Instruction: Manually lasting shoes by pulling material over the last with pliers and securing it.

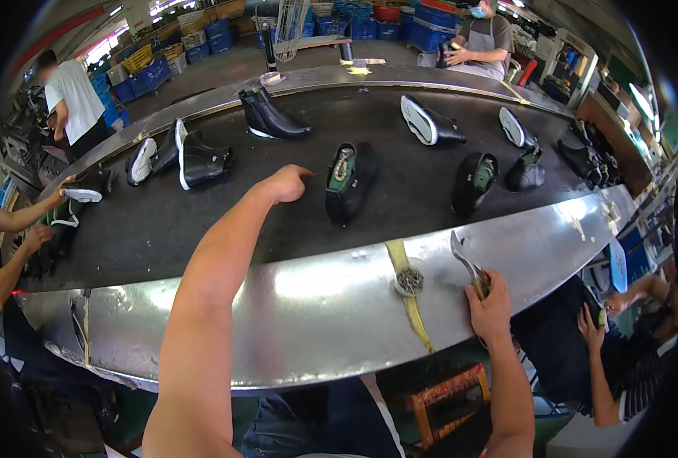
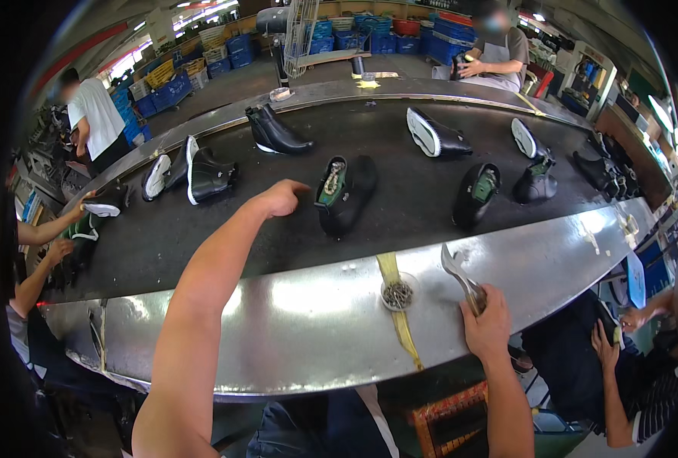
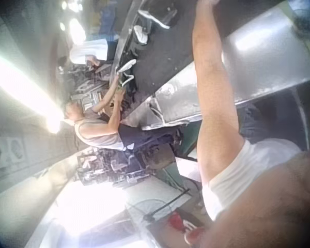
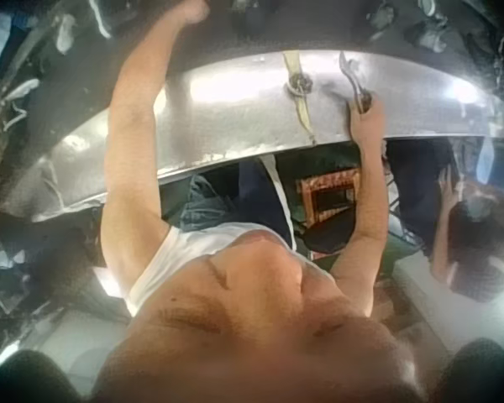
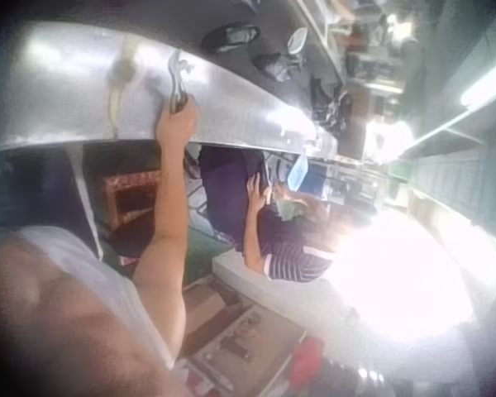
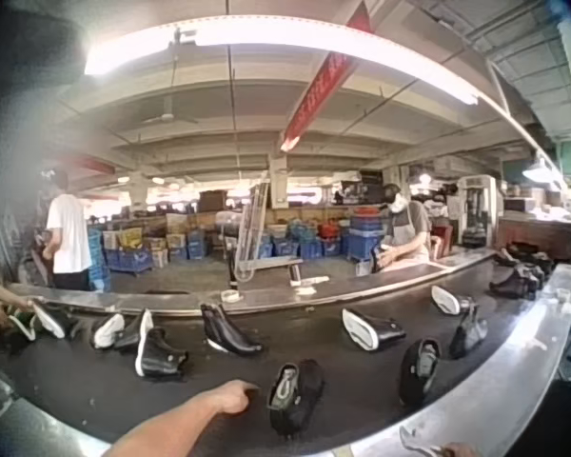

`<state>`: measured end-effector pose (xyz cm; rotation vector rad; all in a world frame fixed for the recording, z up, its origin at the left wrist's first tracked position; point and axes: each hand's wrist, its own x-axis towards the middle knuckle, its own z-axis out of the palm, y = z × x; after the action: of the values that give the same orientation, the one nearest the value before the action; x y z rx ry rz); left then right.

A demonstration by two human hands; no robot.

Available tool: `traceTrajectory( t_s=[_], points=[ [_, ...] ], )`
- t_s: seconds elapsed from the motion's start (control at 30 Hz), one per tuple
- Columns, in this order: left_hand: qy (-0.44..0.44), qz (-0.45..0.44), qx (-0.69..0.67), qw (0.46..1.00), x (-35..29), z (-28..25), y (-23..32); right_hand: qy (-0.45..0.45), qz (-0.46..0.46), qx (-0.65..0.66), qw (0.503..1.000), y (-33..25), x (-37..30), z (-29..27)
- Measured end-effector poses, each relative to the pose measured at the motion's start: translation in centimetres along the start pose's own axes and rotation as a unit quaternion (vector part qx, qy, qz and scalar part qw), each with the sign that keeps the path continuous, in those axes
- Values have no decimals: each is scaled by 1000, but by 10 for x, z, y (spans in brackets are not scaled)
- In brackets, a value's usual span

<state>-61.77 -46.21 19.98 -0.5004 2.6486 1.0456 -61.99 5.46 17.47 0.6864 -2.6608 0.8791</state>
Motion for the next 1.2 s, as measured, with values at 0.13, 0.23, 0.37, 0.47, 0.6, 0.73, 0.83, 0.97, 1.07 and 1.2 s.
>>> traceTrajectory(
  t_s=[0.13,0.23,0.37,0.47,0.6,0.73,0.83,0.97,1.07,1.2],
  points=[
    [302,-11,218,928,66,-6,-49,-4,-3,0,1000,-7,3,0],
    [430,45,267,862,115,-13,-43,-14,17,18,1000,-10,3,2],
    [460,0,267,847,152,-13,-23,-36,45,-3,998,-14,5,5],
    [389,-86,306,864,155,-32,-25,-34,43,28,998,-13,2,7],
    [364,-45,407,837,132,-40,-44,-29,40,12,999,-21,2,6],
    [477,126,189,849,30,-44,-60,-32,50,18,998,-23,-1,8],
    [513,106,-39,851,-66,-47,-68,-23,39,17,999,-20,-5,10],
    [436,89,-258,858,-197,-32,-88,-10,3,6,1000,-16,-8,13],
    [422,88,-310,847,-296,4,-83,0,-14,-8,1000,-18,-11,17],
    [437,80,-417,793,-424,76,-92,45,-41,-12,998,-15,-26,12]
  ],
)
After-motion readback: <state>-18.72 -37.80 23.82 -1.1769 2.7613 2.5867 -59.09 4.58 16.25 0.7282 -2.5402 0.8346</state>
